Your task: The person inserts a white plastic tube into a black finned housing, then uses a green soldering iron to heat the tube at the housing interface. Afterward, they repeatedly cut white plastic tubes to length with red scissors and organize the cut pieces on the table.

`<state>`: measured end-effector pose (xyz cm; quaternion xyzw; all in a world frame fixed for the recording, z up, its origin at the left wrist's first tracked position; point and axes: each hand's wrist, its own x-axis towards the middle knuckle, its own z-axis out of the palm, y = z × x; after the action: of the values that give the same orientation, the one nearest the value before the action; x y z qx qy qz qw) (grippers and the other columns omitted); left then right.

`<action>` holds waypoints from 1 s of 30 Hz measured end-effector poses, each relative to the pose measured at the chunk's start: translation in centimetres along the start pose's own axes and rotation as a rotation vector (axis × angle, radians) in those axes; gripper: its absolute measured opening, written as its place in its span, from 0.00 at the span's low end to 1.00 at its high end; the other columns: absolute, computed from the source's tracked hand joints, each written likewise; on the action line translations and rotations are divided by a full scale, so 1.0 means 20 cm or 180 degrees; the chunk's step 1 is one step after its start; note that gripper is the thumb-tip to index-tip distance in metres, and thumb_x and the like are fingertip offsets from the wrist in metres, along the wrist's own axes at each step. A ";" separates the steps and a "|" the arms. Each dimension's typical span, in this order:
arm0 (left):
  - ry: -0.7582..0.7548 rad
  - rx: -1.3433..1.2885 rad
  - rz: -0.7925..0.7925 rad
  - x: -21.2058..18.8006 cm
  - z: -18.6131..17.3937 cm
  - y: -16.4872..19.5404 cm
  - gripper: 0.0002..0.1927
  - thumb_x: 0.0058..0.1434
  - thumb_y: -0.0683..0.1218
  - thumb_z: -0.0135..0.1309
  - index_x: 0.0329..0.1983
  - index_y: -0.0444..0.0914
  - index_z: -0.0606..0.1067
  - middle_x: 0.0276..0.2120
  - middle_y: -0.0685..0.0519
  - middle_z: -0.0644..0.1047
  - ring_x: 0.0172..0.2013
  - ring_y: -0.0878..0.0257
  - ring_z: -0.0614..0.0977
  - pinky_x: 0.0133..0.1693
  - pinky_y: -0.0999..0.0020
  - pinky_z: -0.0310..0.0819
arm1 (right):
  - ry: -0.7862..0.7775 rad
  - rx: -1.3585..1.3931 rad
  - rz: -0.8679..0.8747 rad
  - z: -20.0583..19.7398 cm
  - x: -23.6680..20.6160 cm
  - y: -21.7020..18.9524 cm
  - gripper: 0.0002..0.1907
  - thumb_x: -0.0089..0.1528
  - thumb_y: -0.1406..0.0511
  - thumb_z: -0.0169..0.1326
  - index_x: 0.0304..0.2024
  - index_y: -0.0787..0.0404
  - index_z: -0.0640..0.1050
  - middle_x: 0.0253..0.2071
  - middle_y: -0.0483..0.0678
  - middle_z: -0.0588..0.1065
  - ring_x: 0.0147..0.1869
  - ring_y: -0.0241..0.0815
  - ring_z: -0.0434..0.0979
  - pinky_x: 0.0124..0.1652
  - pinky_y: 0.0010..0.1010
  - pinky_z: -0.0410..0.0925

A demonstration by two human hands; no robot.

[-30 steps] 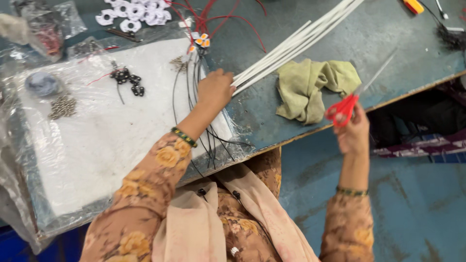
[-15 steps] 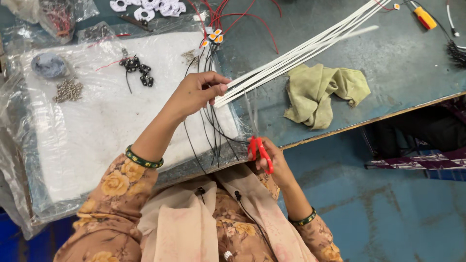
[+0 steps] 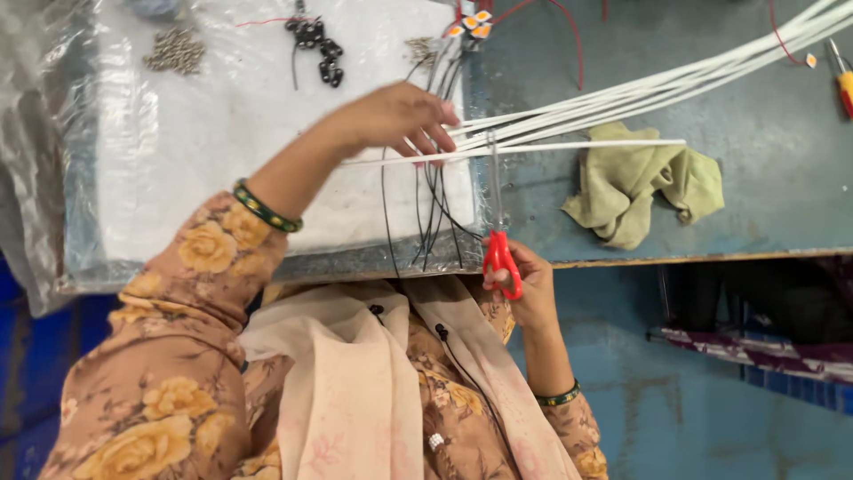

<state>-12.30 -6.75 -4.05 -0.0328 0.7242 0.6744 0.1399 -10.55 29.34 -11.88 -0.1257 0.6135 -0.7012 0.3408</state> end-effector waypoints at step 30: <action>0.0873 0.1400 0.0646 -0.14 0.34 0.06 0.12 0.63 0.51 0.53 0.40 0.42 0.83 0.27 0.57 0.84 0.25 0.61 0.82 0.32 0.64 0.74 | -0.0093 0.0004 -0.0059 0.11 -0.05 0.05 0.45 0.51 0.48 0.72 0.61 0.68 0.73 0.33 0.45 0.76 0.32 0.30 0.74 0.26 0.18 0.64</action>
<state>-8.73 -0.40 -2.59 -0.0199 0.8650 0.5008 -0.0240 -8.09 28.23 -12.15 -0.1415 0.6068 -0.7027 0.3434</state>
